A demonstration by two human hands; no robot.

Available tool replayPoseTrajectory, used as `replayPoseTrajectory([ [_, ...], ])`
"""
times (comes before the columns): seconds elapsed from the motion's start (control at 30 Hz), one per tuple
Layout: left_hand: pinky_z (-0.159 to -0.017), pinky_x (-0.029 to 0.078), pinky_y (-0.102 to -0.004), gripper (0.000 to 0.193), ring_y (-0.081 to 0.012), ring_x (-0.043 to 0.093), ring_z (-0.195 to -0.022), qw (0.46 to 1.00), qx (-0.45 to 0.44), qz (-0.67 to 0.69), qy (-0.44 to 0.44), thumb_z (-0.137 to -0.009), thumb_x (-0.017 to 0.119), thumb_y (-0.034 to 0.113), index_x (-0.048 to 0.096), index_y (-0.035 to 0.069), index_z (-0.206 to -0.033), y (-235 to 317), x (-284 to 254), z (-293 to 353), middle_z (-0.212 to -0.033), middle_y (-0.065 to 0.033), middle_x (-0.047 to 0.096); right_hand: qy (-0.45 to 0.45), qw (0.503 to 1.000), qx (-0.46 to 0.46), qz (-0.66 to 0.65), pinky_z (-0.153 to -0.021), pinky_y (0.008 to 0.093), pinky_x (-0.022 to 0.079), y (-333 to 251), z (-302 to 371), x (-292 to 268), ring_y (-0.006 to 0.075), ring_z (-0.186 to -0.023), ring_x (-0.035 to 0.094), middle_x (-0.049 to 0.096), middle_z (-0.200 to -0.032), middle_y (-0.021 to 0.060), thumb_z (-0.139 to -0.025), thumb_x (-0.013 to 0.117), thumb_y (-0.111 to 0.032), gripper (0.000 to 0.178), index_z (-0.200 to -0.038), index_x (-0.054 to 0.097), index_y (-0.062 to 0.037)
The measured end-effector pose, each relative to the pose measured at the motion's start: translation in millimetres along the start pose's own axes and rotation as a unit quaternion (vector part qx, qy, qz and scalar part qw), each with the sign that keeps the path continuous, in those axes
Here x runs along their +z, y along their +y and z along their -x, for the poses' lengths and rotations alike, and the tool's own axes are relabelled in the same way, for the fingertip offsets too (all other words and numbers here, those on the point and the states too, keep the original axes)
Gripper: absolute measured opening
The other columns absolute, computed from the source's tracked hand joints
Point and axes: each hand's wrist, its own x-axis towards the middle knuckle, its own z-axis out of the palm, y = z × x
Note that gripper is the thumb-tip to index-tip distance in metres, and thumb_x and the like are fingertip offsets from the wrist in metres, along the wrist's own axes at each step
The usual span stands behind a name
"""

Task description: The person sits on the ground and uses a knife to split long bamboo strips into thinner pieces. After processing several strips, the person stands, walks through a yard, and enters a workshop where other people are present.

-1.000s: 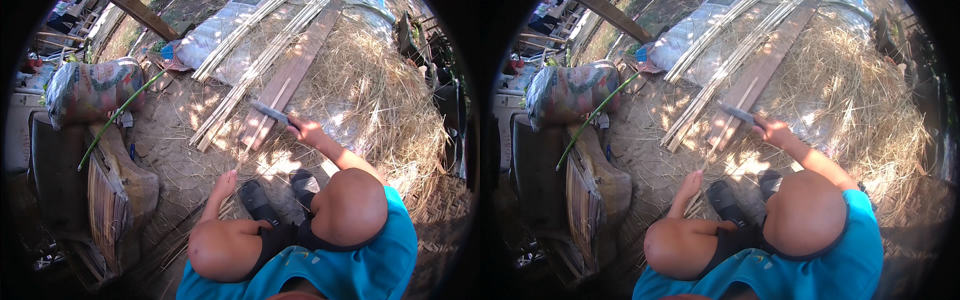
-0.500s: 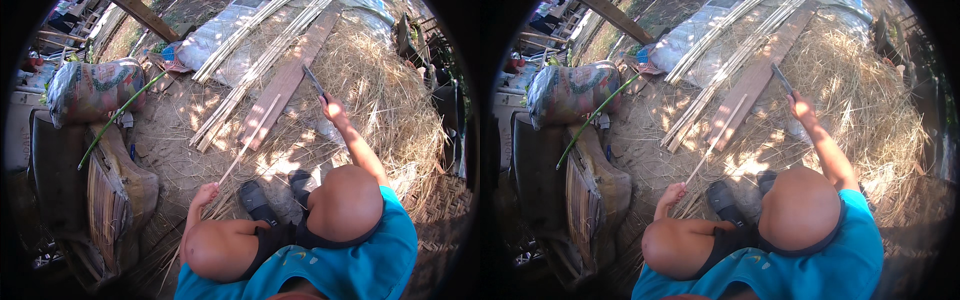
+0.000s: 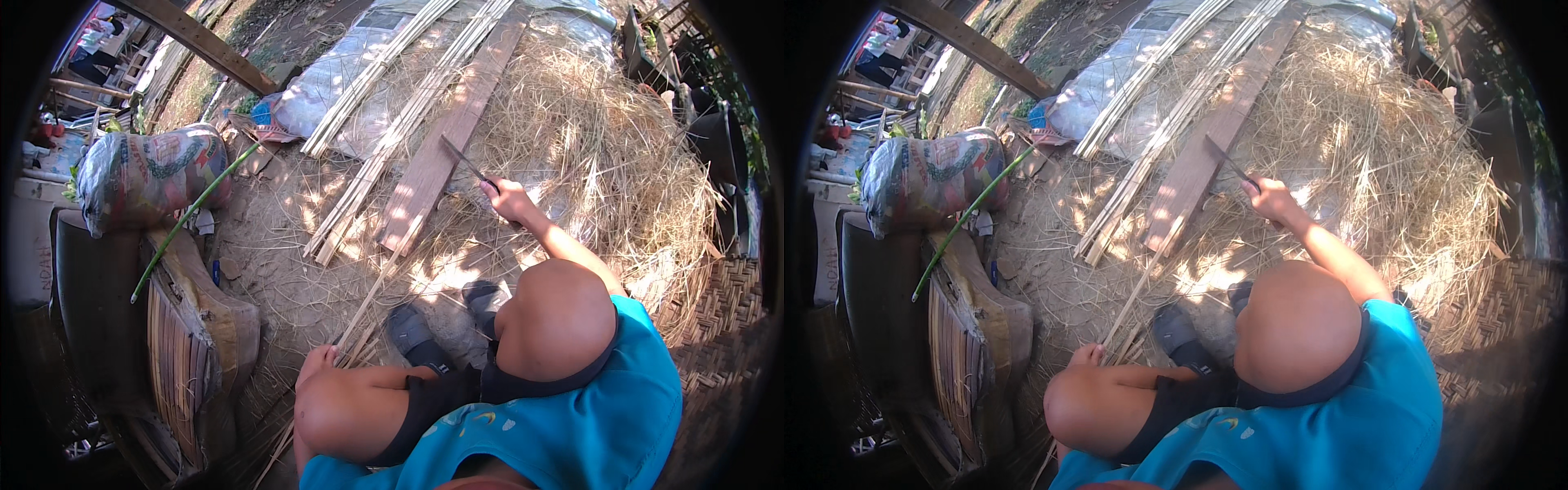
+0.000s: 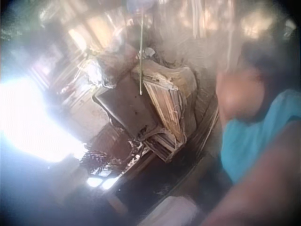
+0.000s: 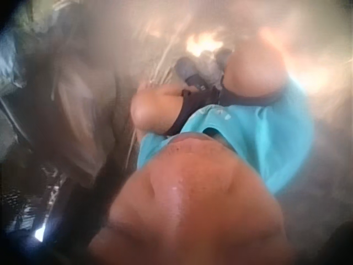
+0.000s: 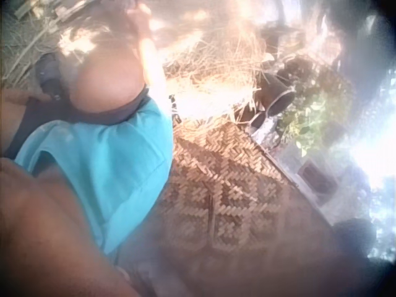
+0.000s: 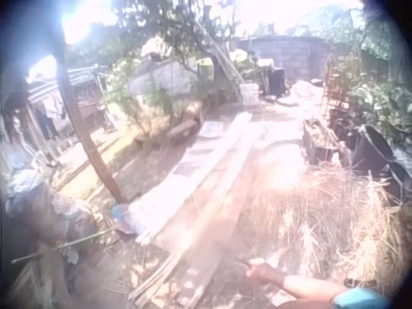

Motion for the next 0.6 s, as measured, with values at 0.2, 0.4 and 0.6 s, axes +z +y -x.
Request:
replayPoseTrajectory([
  [0.2, -0.080, 0.051, -0.0377, 0.033, -0.0247, 0.062, -0.089, 0.992, -0.011, 0.036, 0.122, -0.104, 0.056, 0.029, 0.064, -0.001, -0.114, -37, 9, 67, -0.101, -0.0123, 0.067, -0.115, 0.859, 0.198, -0.457, -0.054, 0.0311, 0.053, 13, -6, -25, 0.0140, -0.063, 0.059, 0.059, -0.078, 0.0060, -0.103, 0.055, -0.037, 0.038, -0.122, 0.059, -0.0040],
  [0.4, -0.092, 0.050, -0.0409, 0.038, -0.0321, 0.064, -0.105, 0.967, 0.065, 0.100, 0.226, -0.103, 0.057, 0.029, 0.062, -0.003, -0.125, -31, -8, 76, -0.119, -0.0183, 0.066, -0.012, 0.946, 0.233, -0.224, -0.047, 0.0357, 0.051, 179, -13, -82, 0.0180, -0.052, 0.059, 0.061, -0.068, 0.0092, -0.104, 0.057, -0.031, 0.031, -0.115, 0.054, -0.0020],
  [0.6, -0.103, 0.048, -0.0399, 0.045, -0.0317, 0.062, -0.120, 0.971, -0.046, 0.086, 0.217, -0.103, 0.058, 0.026, 0.056, -0.002, -0.138, 4, -97, 125, -0.133, -0.0213, 0.063, 0.179, 0.885, 0.429, -0.030, -0.078, 0.0451, 0.058, 297, 106, -212, 0.0328, -0.088, 0.073, 0.073, -0.096, 0.0223, -0.098, 0.061, -0.045, 0.057, -0.132, 0.054, -0.0007],
])
